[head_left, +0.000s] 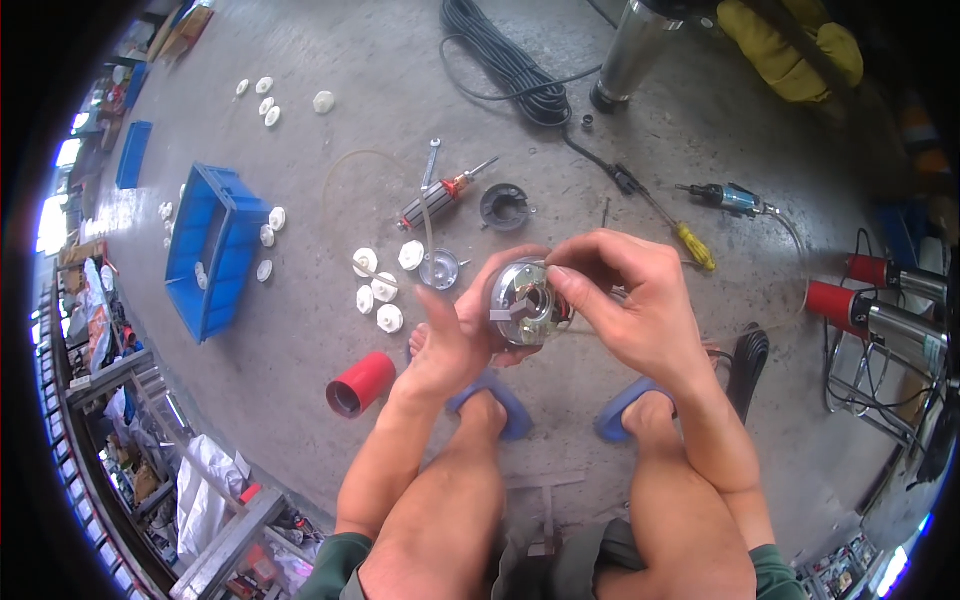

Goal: The person assembles various components of a water pump, including an electric motor rotor and housing, using a screwdriver, pliers, and an air grinder.

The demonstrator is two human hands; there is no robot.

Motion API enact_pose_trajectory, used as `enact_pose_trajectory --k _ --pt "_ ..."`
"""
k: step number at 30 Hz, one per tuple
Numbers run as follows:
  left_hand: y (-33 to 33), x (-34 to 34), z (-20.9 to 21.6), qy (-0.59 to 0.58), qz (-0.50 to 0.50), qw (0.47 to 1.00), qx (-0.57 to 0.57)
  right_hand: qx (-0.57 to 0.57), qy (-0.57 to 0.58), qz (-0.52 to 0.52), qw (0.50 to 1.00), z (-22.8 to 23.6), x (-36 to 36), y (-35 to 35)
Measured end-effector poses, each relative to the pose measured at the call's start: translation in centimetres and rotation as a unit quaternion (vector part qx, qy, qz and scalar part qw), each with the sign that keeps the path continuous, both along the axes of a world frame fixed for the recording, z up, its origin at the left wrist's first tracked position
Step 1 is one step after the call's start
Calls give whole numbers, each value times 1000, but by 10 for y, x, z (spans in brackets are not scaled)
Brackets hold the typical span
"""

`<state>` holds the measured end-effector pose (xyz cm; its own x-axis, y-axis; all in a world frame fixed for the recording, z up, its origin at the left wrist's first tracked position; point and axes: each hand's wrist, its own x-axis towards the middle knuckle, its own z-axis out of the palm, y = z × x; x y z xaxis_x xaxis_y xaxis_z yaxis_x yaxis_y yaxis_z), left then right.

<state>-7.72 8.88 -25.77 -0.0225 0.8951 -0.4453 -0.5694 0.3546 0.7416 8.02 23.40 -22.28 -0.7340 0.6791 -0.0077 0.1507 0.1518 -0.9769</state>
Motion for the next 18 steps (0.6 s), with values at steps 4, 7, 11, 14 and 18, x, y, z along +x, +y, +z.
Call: enact_pose_trajectory --k 4,7,11,14,18 --pt "3 -1 6 45 -6 998 53 2 -29 26 999 -13 11 7" --pt "5 -2 8 33 1 999 20 44 -25 41 998 -17 13 7" --pt "5 -3 9 29 -18 999 -22 116 -3 36 993 -17 9 6" --pt "5 0 12 31 -4 999 -16 157 -8 43 987 -20 10 10" --pt "3 2 16 48 -2 999 -5 140 5 39 989 -23 9 10"
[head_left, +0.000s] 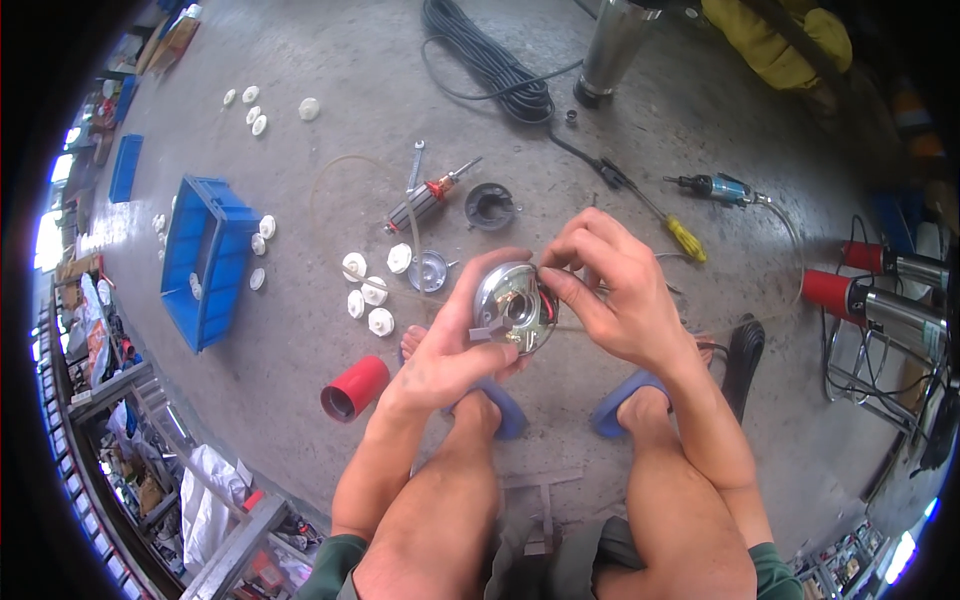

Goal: The person assembles various components of a water pump, including an electric motor rotor and housing, using a screwdriver, pliers, and an air grinder.

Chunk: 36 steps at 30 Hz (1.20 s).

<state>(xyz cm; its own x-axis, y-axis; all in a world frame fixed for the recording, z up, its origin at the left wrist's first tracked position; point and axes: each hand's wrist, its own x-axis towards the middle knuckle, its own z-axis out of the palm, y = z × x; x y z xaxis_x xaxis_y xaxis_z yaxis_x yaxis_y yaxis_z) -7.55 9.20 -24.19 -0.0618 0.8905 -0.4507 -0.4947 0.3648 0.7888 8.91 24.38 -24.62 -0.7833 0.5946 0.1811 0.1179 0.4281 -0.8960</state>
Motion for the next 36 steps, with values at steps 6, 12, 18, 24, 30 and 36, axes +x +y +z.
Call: enact_pose_trajectory --k 6,12,18,24,30,36 --pt "-1 -4 7 -13 7 1000 -14 -9 10 22 1000 3 2 3" --pt "-4 -6 3 -54 52 997 35 -133 8 67 989 11 6 4" --pt "-2 -1 9 12 -5 1000 14 -79 48 19 996 3 -3 0" --pt "-2 -7 9 118 -122 983 65 -25 1 75 997 12 4 11" --pt "-6 -13 7 182 -186 963 75 -55 -68 132 987 0 9 14" --pt "-19 -7 -3 -8 -26 1000 14 -36 -93 88 991 -17 18 -3"
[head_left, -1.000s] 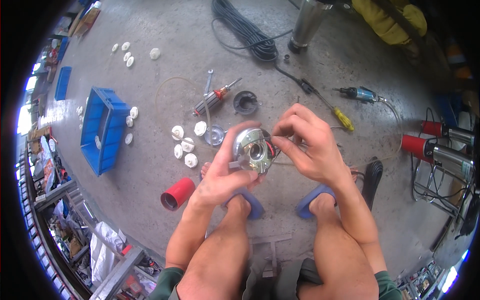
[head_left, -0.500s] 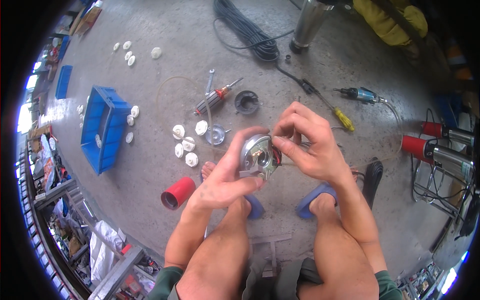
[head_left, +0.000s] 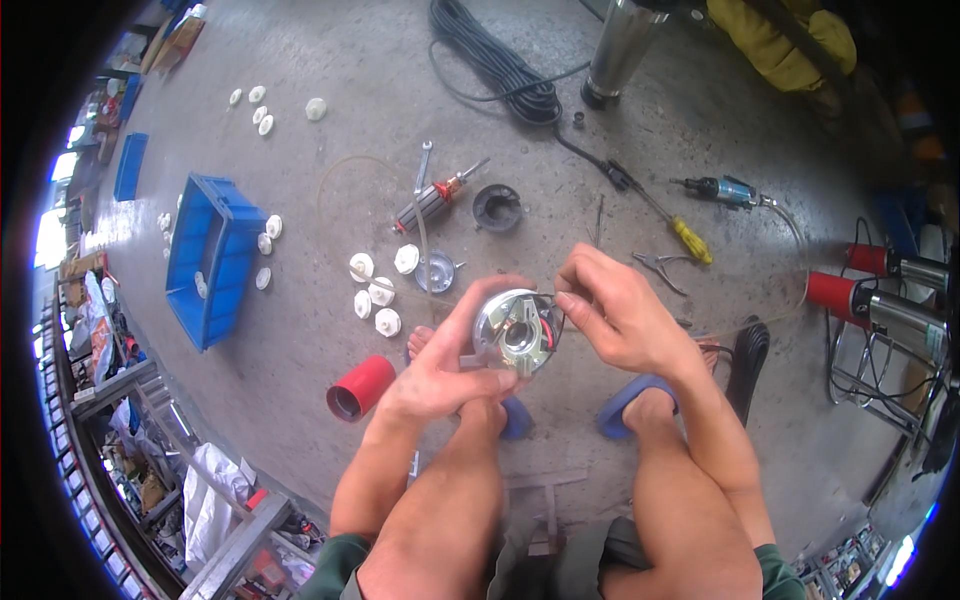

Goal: The person assembles various components of a water pump, including an electric motor rotor and housing, using a screwdriver, pliers, and an air grinder.

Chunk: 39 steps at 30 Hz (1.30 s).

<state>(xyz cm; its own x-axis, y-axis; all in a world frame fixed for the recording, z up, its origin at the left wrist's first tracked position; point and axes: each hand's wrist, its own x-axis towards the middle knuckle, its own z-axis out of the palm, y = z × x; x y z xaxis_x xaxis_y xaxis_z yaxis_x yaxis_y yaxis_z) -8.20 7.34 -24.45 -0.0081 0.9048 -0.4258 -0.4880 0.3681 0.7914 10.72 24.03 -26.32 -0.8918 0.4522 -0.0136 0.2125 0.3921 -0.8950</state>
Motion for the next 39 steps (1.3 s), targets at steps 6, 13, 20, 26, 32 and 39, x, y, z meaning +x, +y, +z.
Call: enact_pose_trajectory --k 6,13,20,26,32,39 --pt "8 -4 8 13 -115 993 -5 0 41 20 999 13 -5 4" --pt "9 -8 9 104 -199 974 19 13 23 76 997 18 -6 12" --pt "5 -6 6 6 -130 991 -8 29 2 60 998 0 5 6" --pt "2 -2 -9 -131 67 989 -11 -38 0 -4 999 -14 5 -13" --pt "3 3 -28 -227 82 970 38 -195 -52 -74 977 -5 -1 -20" --pt "7 -8 -39 -237 83 968 14 -24 -11 -86 996 1 -4 -9"
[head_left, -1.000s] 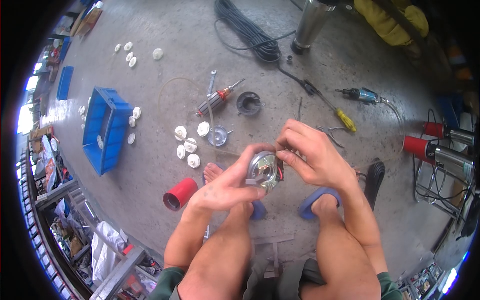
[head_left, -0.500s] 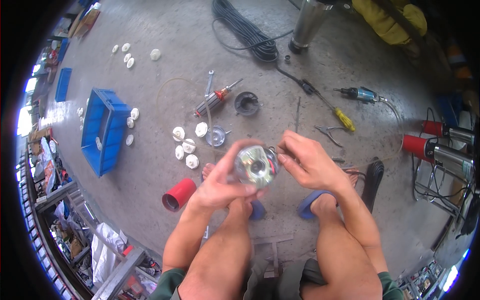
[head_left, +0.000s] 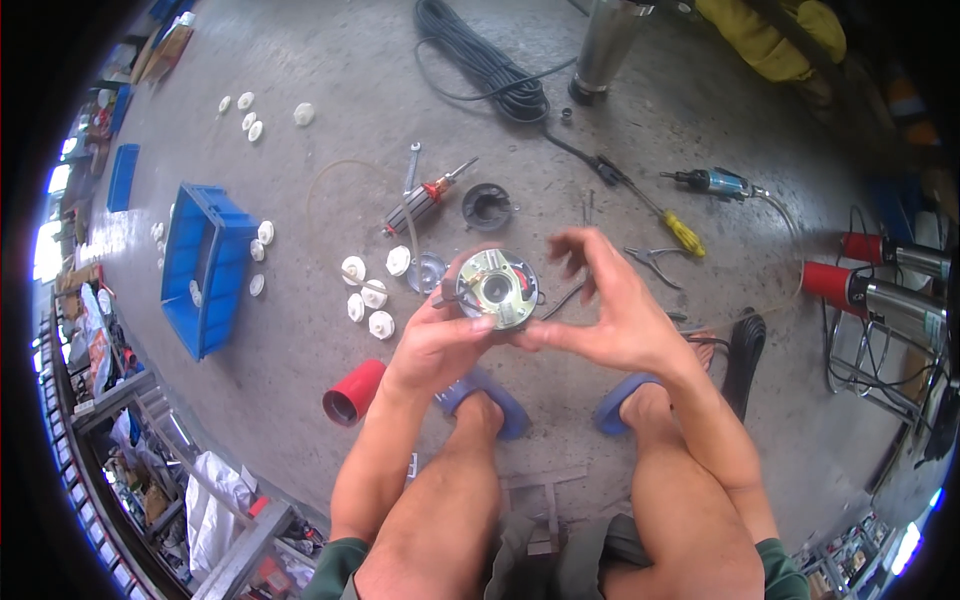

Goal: The person assembles various components of a water pump, including an electric motor rotor and housing, using a screwdriver, pliers, and an air grinder.

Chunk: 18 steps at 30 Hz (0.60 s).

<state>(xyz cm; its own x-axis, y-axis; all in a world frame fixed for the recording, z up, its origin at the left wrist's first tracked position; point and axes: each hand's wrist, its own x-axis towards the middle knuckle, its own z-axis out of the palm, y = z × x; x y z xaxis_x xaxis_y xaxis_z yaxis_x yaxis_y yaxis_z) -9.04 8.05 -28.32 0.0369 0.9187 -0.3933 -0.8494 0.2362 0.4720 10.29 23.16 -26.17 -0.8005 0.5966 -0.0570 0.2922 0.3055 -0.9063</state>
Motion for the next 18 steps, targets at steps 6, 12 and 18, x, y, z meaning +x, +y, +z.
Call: enact_pose_trajectory --k 6,12,18 --pt "28 -8 -6 179 -74 980 38 79 7 -30 996 -29 -17 1" --pt "64 -47 -123 776 -36 618 -119 -216 83 -170 958 -64 -13 33" --pt "63 5 -163 755 124 614 -193 -302 -8 -153 941 -94 -16 48"
